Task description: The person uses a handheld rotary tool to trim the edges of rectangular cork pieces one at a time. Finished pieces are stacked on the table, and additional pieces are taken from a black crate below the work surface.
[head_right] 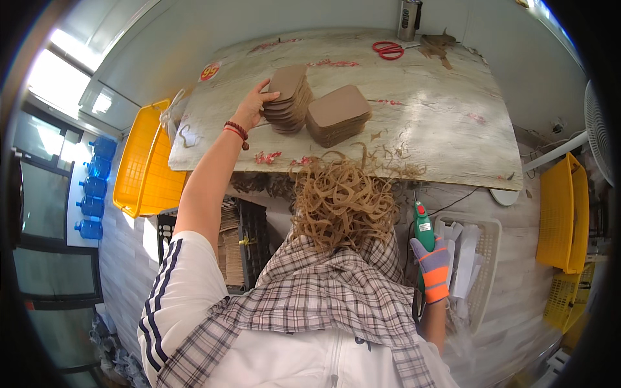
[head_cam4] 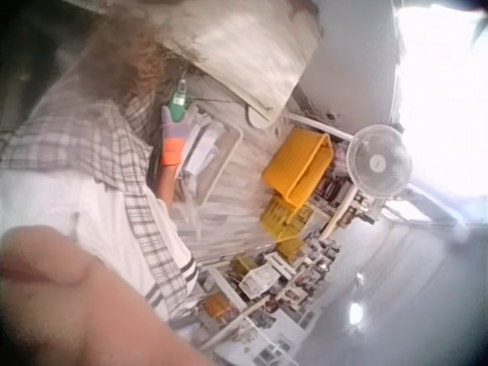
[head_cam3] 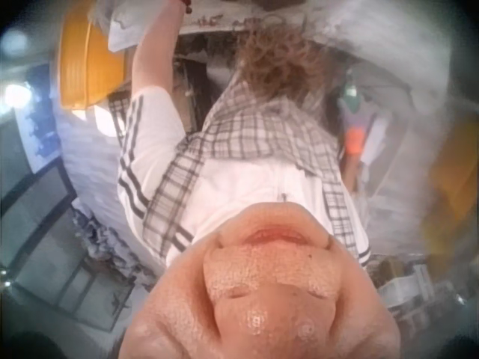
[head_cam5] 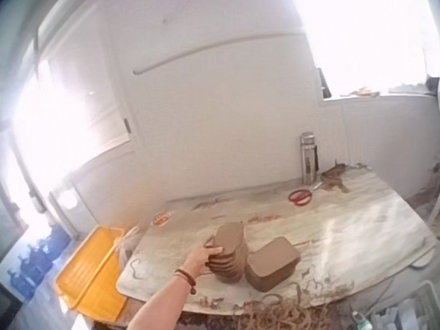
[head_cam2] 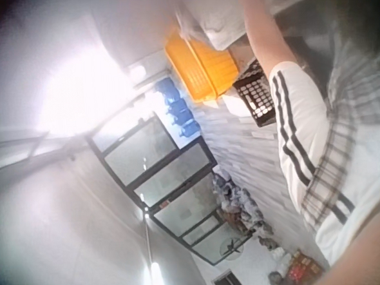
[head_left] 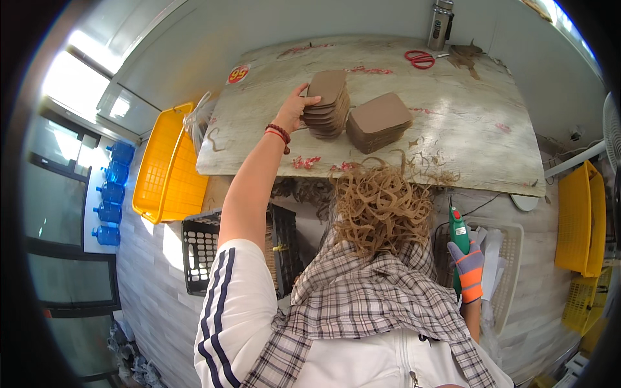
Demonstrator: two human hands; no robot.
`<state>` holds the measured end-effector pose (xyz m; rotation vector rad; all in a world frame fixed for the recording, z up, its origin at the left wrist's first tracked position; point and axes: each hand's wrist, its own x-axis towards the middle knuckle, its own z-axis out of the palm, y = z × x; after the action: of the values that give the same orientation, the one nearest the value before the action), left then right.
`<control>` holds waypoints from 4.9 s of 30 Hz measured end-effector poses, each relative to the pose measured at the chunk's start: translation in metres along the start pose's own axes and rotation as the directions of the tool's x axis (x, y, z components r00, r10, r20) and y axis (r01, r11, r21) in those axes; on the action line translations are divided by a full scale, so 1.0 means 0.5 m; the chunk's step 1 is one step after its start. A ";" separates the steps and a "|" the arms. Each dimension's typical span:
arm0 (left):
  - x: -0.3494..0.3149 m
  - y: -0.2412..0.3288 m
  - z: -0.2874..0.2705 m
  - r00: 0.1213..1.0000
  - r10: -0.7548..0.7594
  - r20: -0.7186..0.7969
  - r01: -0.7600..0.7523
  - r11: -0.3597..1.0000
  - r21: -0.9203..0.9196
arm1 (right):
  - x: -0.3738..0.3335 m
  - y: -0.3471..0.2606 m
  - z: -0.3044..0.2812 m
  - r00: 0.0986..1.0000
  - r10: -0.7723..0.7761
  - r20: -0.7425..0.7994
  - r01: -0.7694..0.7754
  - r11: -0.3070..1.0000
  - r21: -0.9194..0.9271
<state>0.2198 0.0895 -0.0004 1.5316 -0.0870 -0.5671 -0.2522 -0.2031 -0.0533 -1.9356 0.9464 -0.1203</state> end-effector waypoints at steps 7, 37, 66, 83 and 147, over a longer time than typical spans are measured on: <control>0.201 0.032 0.053 0.898 0.045 0.437 -0.149 0.967 0.206 | 0.016 0.048 0.018 0.990 -0.085 -0.110 0.078 0.995 -0.064; -0.132 -0.010 0.262 0.847 0.532 0.001 -0.506 0.807 0.305 | 0.008 -0.048 0.021 0.948 -0.316 -0.045 0.316 0.949 0.006; -0.298 -0.124 0.480 0.968 0.248 -0.044 -0.125 0.318 -0.940 | -0.011 -0.220 -0.001 0.968 -0.179 0.173 0.081 0.882 0.464; -0.343 -0.187 0.505 0.972 0.210 0.106 -0.015 0.506 -0.862 | 0.008 -0.229 -0.023 0.975 -0.198 0.102 0.124 0.862 0.491; -0.350 -0.108 0.289 0.872 0.083 0.483 -0.222 0.946 0.237 | 0.005 -0.240 -0.023 0.809 -0.174 0.562 0.150 0.985 0.089</control>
<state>-0.0056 0.0305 0.0083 1.6169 -0.6874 -0.8141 -0.1880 -0.1823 0.0466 -1.8496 0.3714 0.3286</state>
